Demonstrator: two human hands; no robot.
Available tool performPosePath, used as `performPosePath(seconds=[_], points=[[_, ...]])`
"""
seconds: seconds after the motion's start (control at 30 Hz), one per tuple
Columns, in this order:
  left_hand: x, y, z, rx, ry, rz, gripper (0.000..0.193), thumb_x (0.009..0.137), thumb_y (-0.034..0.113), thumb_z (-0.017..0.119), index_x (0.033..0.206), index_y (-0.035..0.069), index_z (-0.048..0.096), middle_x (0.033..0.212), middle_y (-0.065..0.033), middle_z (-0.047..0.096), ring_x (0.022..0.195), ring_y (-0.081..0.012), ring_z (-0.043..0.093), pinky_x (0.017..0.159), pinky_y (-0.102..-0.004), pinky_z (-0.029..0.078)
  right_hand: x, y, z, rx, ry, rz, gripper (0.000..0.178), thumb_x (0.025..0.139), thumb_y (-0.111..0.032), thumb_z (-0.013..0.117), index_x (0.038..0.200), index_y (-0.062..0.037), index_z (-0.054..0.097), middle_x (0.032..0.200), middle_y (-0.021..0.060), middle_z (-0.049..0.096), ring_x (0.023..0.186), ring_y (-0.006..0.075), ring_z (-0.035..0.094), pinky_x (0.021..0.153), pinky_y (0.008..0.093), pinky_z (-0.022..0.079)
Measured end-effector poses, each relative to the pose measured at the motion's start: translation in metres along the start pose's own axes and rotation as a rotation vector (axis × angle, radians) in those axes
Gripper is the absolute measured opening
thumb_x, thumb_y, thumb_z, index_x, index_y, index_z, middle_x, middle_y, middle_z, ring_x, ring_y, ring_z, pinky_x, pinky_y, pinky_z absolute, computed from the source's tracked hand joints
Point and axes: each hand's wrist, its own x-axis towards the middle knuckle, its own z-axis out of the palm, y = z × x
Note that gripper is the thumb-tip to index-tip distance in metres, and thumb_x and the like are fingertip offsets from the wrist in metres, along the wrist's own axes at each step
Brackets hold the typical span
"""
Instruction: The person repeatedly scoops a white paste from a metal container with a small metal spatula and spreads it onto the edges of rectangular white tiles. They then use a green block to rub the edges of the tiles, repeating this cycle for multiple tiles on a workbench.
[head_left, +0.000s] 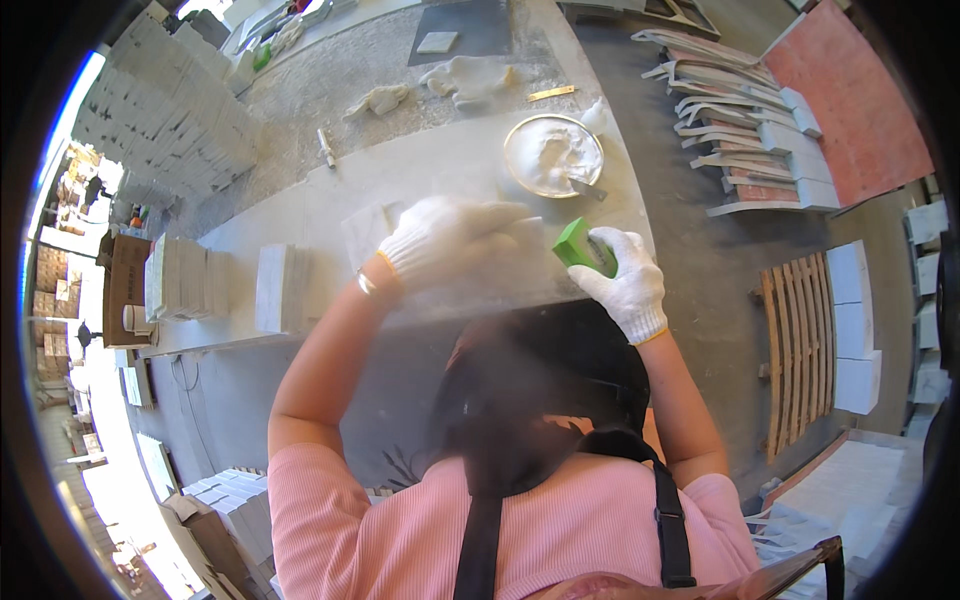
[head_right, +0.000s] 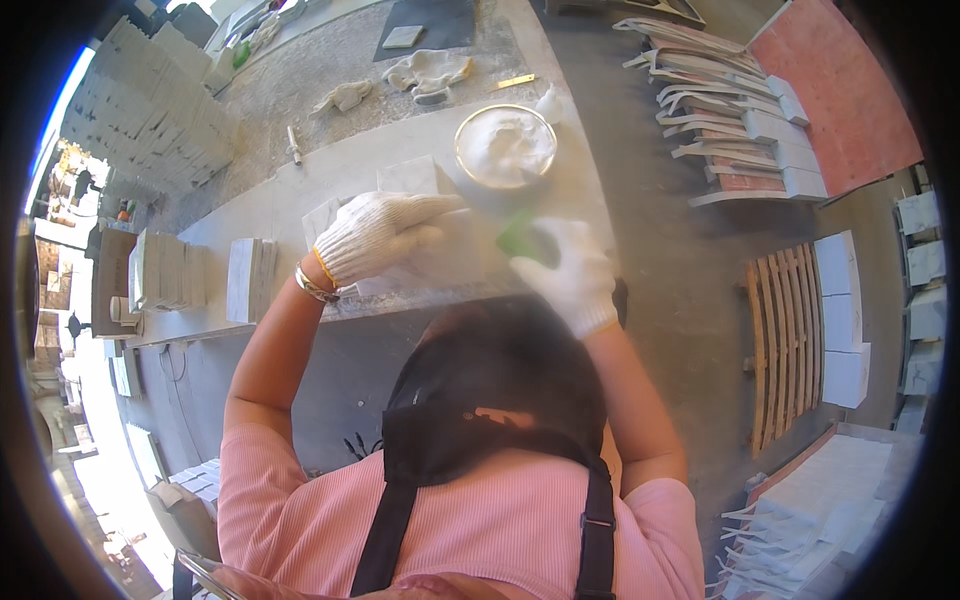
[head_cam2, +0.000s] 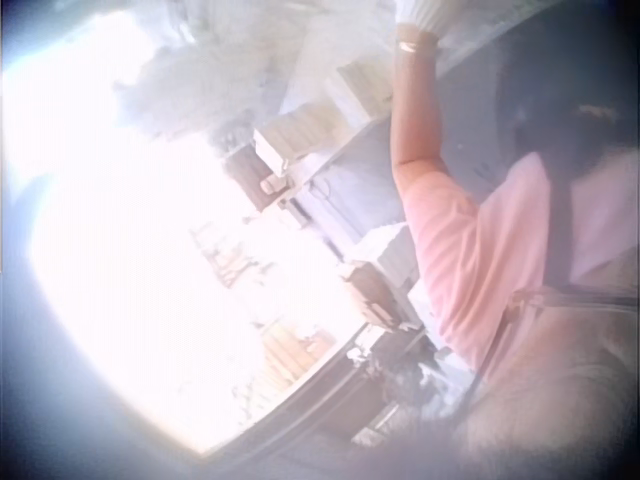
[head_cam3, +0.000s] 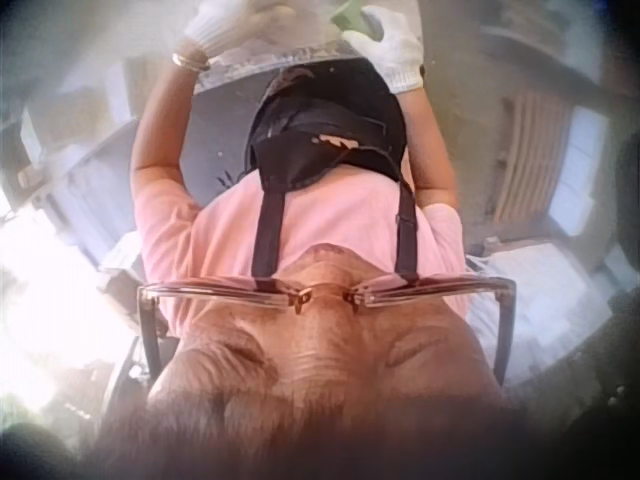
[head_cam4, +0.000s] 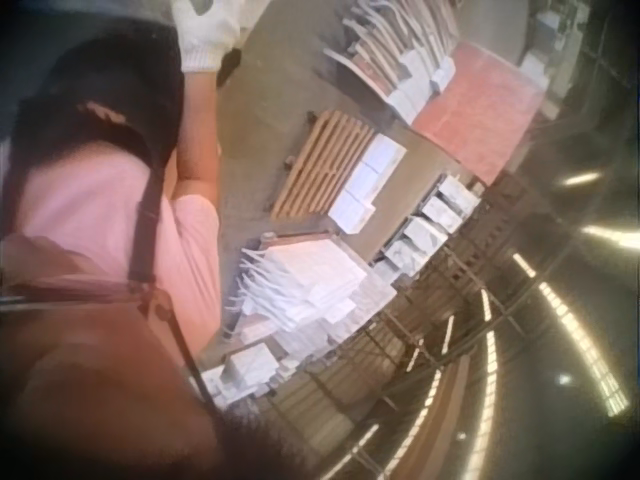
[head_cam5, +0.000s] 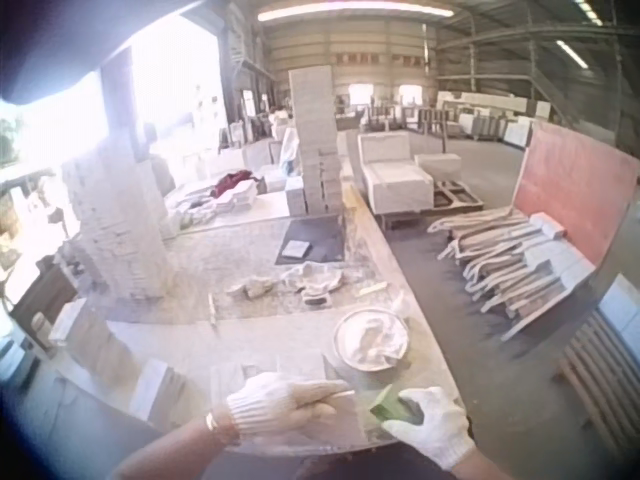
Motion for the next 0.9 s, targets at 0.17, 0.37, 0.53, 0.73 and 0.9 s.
performPosePath(seconds=[0.17, 0.37, 0.53, 0.73, 0.9], points=[[-0.001, -0.008, 0.022, 0.274, 0.258, 0.187, 0.065, 0.08, 0.038, 0.081, 0.138, 0.016, 0.064, 0.145, -0.015, 0.059, 0.132, -0.04, 0.055, 0.107, -0.0514, 0.046, -0.013, -0.003, -0.007, 0.703, 0.026, 0.219, 0.058, 0.09, -0.022, 0.072, 0.144, -0.0041, 0.057, 0.131, 0.0084, 0.064, 0.114, 0.0162, 0.061, 0.098, 0.0323, 0.05], [-0.031, -0.017, 0.041, 0.288, 0.355, 0.134, 0.097, 0.066, 0.059, 0.085, 0.141, 0.004, 0.057, 0.15, -0.0164, 0.054, 0.142, -0.0429, 0.046, 0.115, -0.0561, 0.038, -0.028, -0.032, 0.003, 1.002, -0.008, 0.212, 0.067, 0.093, -0.025, 0.066, 0.152, 0.0002, 0.047, 0.137, 0.0105, 0.058, 0.12, 0.0194, 0.057, 0.104, 0.0327, 0.047], [-0.032, -0.028, 0.048, 0.269, 0.396, 0.159, 0.098, 0.065, 0.058, 0.086, 0.14, 0.002, 0.058, 0.15, -0.0158, 0.055, 0.142, -0.0426, 0.046, 0.114, -0.0549, 0.038, 0.001, -0.056, 0.023, 0.535, -0.005, -0.022, 0.071, 0.096, -0.022, 0.063, 0.159, 0.0003, 0.037, 0.141, 0.0118, 0.058, 0.123, 0.0172, 0.056, 0.109, 0.0325, 0.043], [-0.031, -0.031, 0.05, 0.227, 0.42, 0.154, 0.095, 0.063, 0.054, 0.088, 0.139, 0.004, 0.06, 0.149, -0.0146, 0.056, 0.142, -0.0409, 0.047, 0.114, -0.0538, 0.039, 0.01, -0.079, 0.011, 0.977, -0.098, 0.306, 0.07, 0.1, -0.022, 0.058, 0.161, 0.0025, 0.032, 0.15, 0.012, 0.049, 0.136, 0.0187, 0.049, 0.116, 0.0332, 0.036], [-0.031, -0.032, 0.051, 0.184, 0.396, 0.134, 0.094, 0.062, 0.051, 0.089, 0.139, 0.006, 0.06, 0.15, -0.0143, 0.056, 0.144, -0.0396, 0.046, 0.115, -0.0526, 0.039, 0.001, -0.07, 0.016, 0.894, -0.146, 0.283, 0.07, 0.103, -0.017, 0.056, 0.163, 0.0025, 0.027, 0.158, 0.0118, 0.044, 0.144, 0.0192, 0.042, 0.119, 0.0334, 0.032]])
